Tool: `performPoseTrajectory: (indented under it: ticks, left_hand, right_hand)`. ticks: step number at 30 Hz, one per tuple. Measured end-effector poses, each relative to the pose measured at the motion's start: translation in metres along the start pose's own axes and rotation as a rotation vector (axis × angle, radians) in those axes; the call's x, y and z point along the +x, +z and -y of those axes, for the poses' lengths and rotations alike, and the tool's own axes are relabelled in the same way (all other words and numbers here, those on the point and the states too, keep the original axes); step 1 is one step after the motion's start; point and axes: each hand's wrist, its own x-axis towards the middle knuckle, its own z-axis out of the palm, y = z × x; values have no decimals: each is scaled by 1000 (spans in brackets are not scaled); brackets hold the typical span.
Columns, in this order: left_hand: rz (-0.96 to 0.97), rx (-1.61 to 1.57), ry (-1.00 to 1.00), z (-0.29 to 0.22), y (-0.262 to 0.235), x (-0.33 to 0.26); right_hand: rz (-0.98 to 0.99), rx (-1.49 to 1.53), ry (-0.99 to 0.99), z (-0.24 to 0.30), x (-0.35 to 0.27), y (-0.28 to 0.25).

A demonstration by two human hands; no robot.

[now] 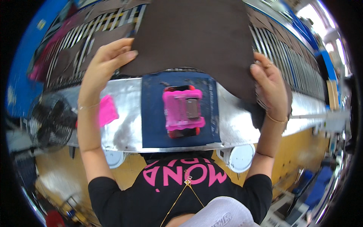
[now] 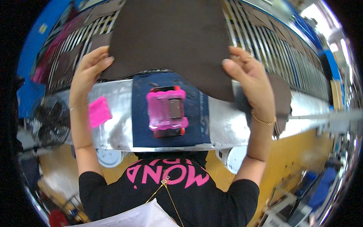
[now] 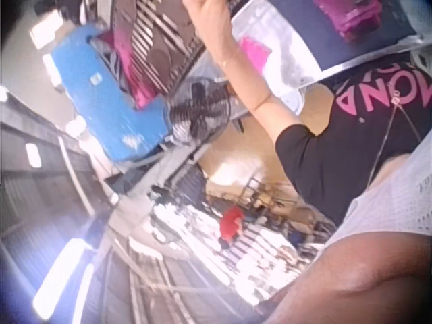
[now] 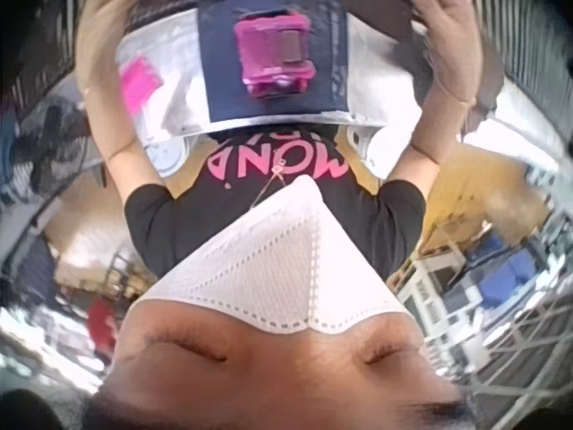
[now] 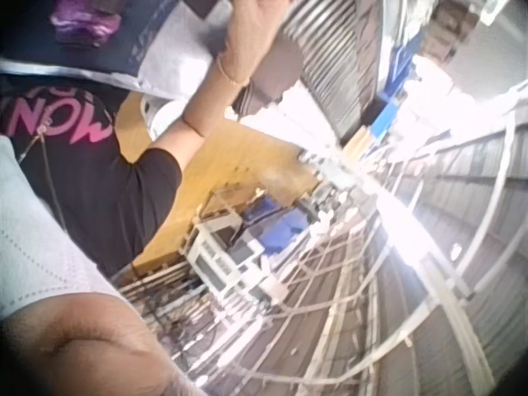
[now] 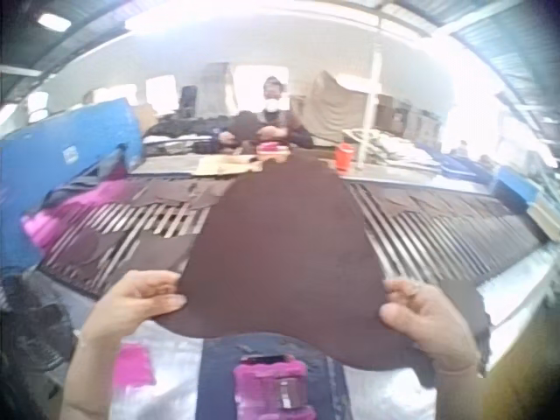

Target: The person repeatedly picks up brown fabric pieces from a conveyor belt, briefly holds them, and places them into a stack on the right side of the work surface. The person continues this cycle throughout the clip.

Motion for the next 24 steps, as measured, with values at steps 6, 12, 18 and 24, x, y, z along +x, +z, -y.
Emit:
performPoseTrajectory:
  ticks: [6, 12, 18, 24]
  left_hand:
    - [4, 79, 71, -2, -17, -3]
    - [-490, 312, 273, 29, -42, -14]
    - [-771, 321, 327, 85, -28, -59]
    - [-842, 280, 317, 132, -34, -74]
  right_hand:
    - [0, -259, -244, 60, 79, 7]
    - [143, -389, -223, 104, 157, 57]
    - [304, 145, 58, 56, 221, 161]
    - [441, 640, 349, -29, 268, 349]
